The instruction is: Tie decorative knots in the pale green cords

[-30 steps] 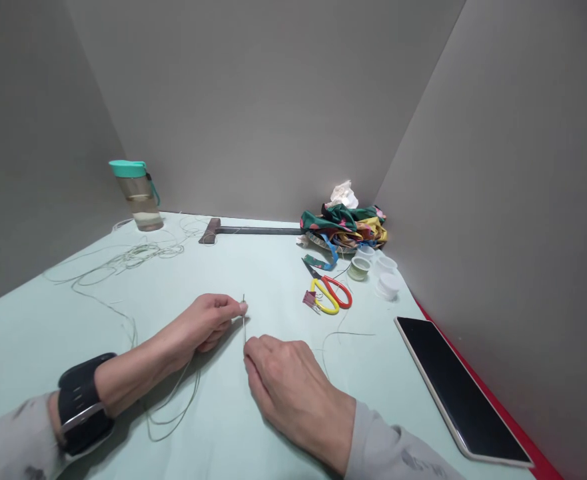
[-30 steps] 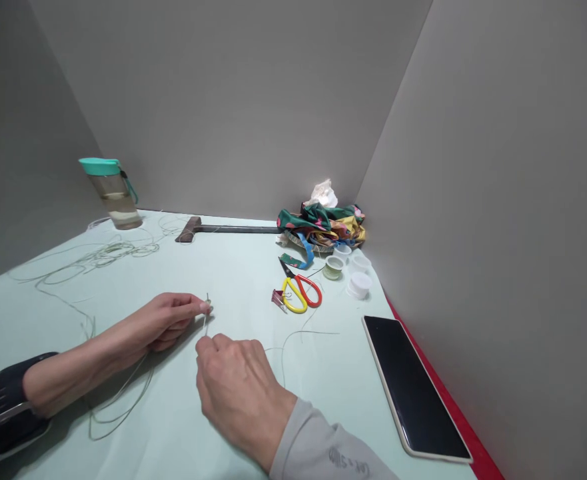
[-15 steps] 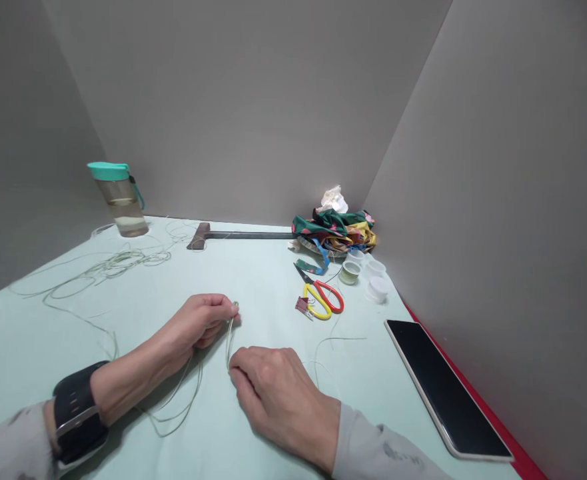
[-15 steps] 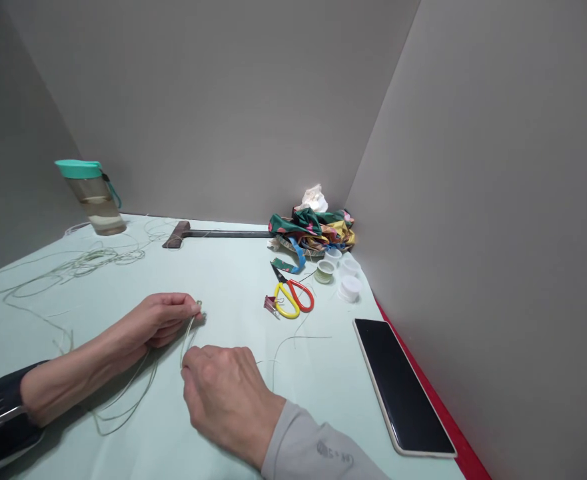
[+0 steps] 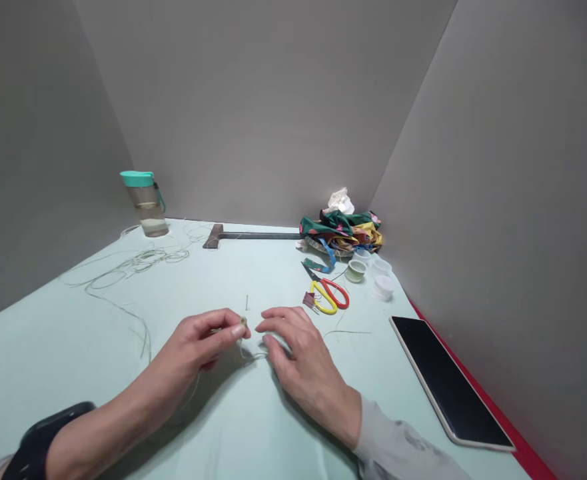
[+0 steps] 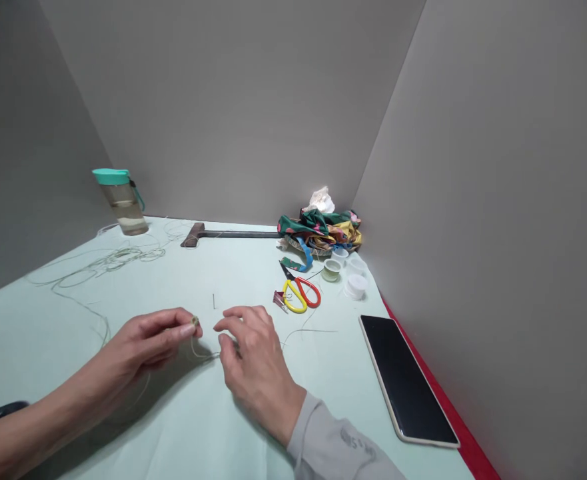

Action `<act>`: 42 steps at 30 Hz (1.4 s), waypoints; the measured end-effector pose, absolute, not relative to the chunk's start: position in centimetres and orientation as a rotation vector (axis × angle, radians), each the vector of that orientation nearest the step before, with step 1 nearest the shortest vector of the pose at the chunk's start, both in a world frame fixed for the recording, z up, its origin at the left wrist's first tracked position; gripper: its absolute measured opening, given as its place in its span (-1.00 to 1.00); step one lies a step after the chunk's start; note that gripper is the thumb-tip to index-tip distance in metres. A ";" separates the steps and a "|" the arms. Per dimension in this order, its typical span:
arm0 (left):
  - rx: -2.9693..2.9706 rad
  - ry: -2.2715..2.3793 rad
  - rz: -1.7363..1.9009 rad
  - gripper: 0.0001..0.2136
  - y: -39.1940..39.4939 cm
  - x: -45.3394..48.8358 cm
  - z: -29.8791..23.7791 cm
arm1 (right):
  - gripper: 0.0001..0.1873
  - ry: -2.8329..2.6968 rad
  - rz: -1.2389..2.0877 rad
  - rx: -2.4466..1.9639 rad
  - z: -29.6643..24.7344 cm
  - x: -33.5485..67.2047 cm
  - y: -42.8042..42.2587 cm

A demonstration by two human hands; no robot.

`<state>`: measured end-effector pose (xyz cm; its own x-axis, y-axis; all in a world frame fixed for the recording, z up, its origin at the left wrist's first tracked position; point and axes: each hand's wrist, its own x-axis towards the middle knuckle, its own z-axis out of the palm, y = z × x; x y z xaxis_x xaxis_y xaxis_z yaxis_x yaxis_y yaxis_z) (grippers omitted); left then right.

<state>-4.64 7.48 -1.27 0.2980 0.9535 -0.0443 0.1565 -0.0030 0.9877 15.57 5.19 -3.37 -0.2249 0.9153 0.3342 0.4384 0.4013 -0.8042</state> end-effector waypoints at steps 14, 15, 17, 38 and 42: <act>1.771 1.030 0.883 -0.71 3.7 -4.7 -1.2 | -0.81 -1.422 1.365 -0.955 0.2 15.2 2.5; 1.775 1.018 0.887 -0.70 3.6 -4.7 -1.4 | -0.83 -1.427 1.354 -0.972 0.1 15.1 2.5; 1.742 0.994 0.879 -0.69 3.6 -4.7 -1.6 | -0.85 -1.422 1.361 -0.999 0.0 15.0 2.5; 1.256 1.185 0.747 -0.48 1.8 -4.1 0.1 | -0.66 -1.194 1.597 -0.973 1.2 15.2 2.1; 1.273 1.186 0.738 -0.59 2.0 -4.4 -0.3 | -0.70 -1.223 1.556 -0.955 1.1 14.9 2.2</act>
